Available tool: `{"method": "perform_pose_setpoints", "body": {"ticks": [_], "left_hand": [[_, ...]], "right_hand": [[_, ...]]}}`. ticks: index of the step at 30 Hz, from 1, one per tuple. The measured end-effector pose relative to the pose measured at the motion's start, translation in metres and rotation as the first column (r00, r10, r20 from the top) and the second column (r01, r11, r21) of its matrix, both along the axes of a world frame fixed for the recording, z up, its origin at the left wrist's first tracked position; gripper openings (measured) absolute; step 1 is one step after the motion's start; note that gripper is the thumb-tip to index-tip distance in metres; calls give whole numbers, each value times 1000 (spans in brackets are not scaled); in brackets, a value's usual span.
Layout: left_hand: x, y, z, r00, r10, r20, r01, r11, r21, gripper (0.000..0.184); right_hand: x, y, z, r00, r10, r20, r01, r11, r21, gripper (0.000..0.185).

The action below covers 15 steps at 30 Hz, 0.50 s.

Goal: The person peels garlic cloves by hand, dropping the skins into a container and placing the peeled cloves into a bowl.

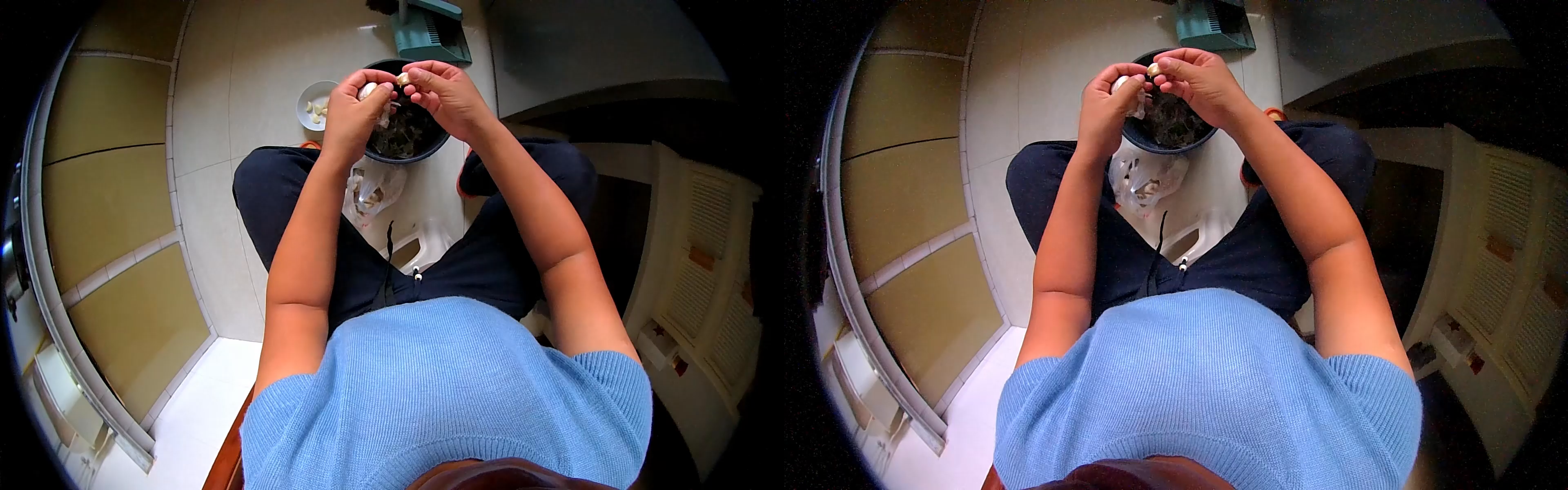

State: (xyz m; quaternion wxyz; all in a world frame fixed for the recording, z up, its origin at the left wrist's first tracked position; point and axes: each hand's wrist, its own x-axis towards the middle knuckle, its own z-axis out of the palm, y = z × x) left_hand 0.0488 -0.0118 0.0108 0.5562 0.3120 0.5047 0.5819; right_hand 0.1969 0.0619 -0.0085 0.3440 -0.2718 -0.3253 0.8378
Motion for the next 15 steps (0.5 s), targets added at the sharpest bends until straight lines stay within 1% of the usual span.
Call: {"method": "perform_pose_setpoints", "body": {"ticks": [1,2,3,4,5,7,8,11,13,15], "left_hand": [[2,-1,1,994,10,-112,-6,999,37,15],[1,0,-3,994,8,-111,-4,999,35,15],[-1,2,-5,921,70,-383,-13,989,149,14],[-2,4,-6,772,157,-616,12,965,261,13],[-1,3,-8,772,154,-617,15,966,260,13],[3,1,3,721,157,-675,38,963,265,11],[4,1,3,722,157,-674,39,963,265,11],[5,-1,3,730,149,-667,45,963,265,12],[6,-1,5,670,179,-720,66,952,298,11],[7,-1,6,649,185,-738,81,948,309,11]], "right_hand": [[0,1,-2,1000,1,3,-1,1000,-13,17],[1,2,-3,1000,1,6,-1,1000,-27,18],[2,2,-2,1000,-1,7,1,1000,-29,18],[3,3,-1,999,17,27,-17,1000,-20,17],[5,4,-1,998,35,46,-34,999,-11,17],[4,4,0,997,18,77,-18,1000,-7,17],[3,4,1,994,6,107,-5,1000,-2,17],[1,3,0,992,-10,125,11,1000,-2,17],[1,2,1,990,-30,140,26,999,28,17],[1,1,1,987,-49,156,40,997,59,17]]}}
